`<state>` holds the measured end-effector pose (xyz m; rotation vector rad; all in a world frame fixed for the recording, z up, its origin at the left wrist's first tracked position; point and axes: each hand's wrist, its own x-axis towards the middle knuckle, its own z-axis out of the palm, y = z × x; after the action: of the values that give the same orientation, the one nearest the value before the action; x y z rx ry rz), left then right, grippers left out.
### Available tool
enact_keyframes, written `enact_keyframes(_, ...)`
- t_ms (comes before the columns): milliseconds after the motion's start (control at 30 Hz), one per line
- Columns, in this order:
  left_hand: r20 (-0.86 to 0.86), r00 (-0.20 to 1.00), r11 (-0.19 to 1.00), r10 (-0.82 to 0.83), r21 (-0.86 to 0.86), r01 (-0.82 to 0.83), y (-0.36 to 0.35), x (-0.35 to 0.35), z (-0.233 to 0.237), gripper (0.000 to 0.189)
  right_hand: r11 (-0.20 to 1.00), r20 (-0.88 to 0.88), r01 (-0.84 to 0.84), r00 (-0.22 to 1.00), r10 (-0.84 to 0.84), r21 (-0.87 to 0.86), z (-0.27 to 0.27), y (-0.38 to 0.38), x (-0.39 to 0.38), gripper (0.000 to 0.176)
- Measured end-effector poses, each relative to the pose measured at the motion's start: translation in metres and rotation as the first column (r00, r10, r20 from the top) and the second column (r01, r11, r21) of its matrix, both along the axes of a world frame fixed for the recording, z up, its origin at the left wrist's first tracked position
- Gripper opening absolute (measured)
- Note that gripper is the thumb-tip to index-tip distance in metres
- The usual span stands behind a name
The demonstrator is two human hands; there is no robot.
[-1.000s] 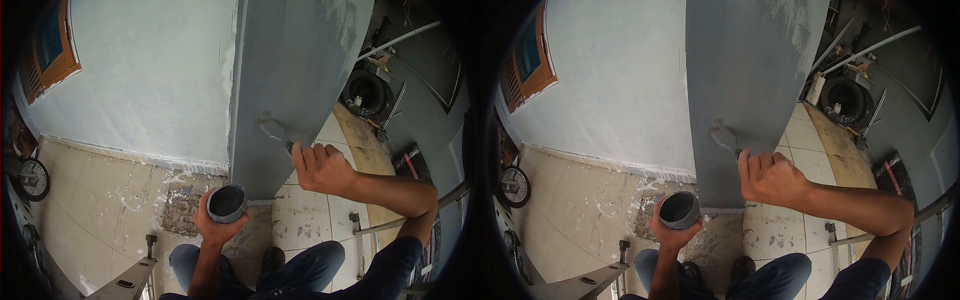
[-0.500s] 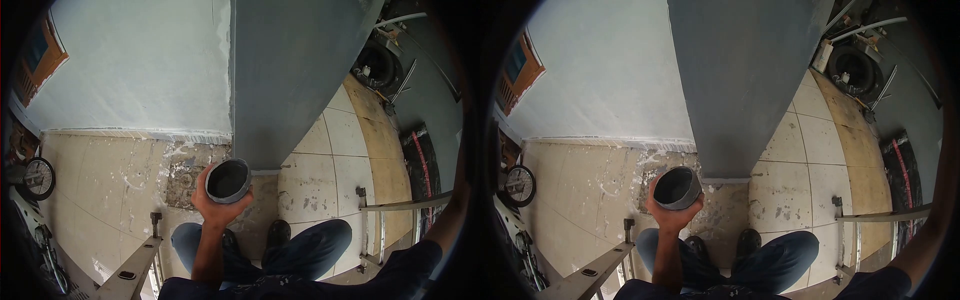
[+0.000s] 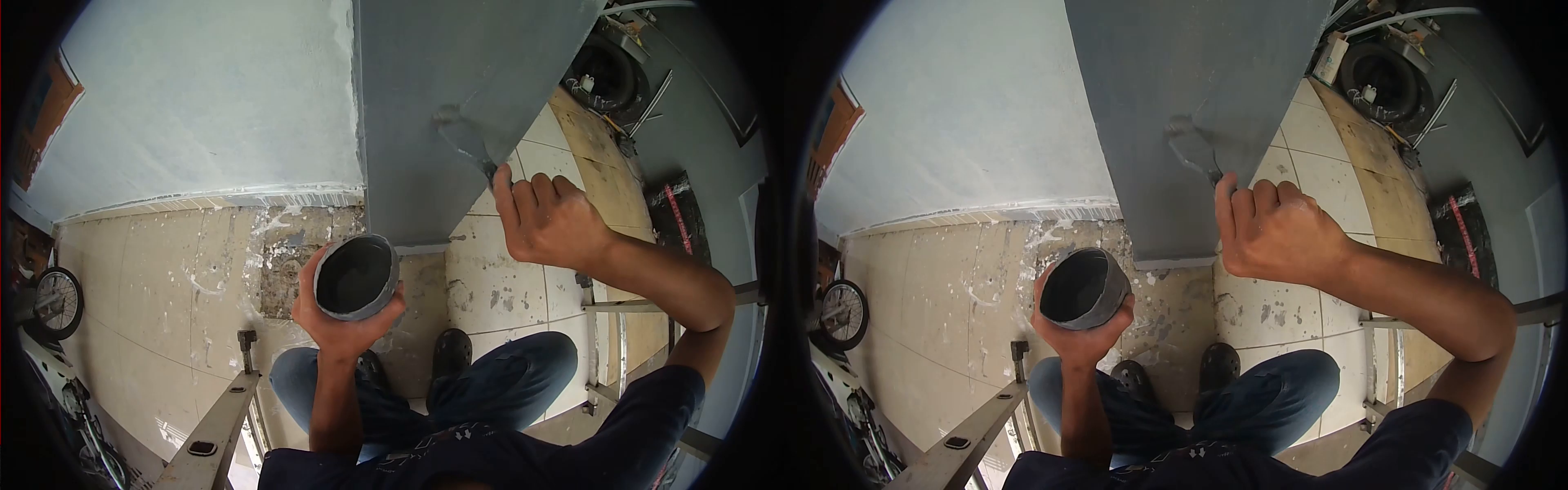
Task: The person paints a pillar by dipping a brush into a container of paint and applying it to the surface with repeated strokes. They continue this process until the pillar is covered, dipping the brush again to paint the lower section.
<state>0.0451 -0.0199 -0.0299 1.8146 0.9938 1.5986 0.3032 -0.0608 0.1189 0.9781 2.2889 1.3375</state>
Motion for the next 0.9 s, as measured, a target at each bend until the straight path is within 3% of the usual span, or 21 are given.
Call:
enact_keyframes(133,-0.019,1.0,0.999,-0.014,0.032,0.014,-0.002,-0.001,0.006,0.08,0.995,-0.144,-0.002,0.99,-0.013,-0.104,0.002,0.001,0.036,0.032)
enact_keyframes(267,-0.02,1.0,1.0,-0.019,0.019,0.019,-0.001,0.001,0.006,0.079,0.993,-0.24,-0.046,0.968,0.071,0.109,0.076,-0.002,0.051,0.045)
enact_keyframes(333,-0.023,1.0,1.0,-0.022,0.022,0.022,0.0,0.001,0.003,0.079,0.953,-0.146,-0.097,0.979,0.143,0.286,0.107,-0.005,0.06,0.043)
enact_keyframes(433,-0.025,0.999,1.0,-0.021,0.009,0.021,0.0,0.002,-0.003,0.08,0.889,-0.04,-0.185,0.974,0.222,0.418,0.115,-0.003,0.071,0.041)
enact_keyframes(533,-0.047,0.998,0.999,-0.033,0.031,0.034,-0.002,0.002,-0.001,0.081,0.92,-0.045,-0.064,0.995,0.088,0.388,0.047,-0.008,0.055,0.038)
enact_keyframes(633,-0.042,0.998,0.999,-0.042,0.016,0.042,-0.007,0.0,-0.004,0.081,0.992,-0.187,0.004,0.982,0.019,0.125,-0.033,-0.018,0.047,0.034)
enact_keyframes(733,-0.014,0.998,0.998,-0.054,-0.017,0.054,-0.012,-0.003,-0.003,0.083,0.999,-0.278,0.006,0.961,-0.017,-0.04,-0.11,-0.017,0.05,0.044)
enact_keyframes(833,-0.04,0.997,0.997,-0.063,-0.05,0.061,-0.013,-0.005,-0.001,0.085,0.987,-0.258,-0.007,0.965,-0.036,-0.163,-0.126,-0.009,0.053,0.041)
enact_keyframes(900,-0.064,0.996,0.998,-0.058,-0.03,0.056,-0.011,-0.006,-0.002,0.085,0.992,-0.383,0.009,0.922,-0.058,-0.129,-0.103,-0.005,0.056,0.033)
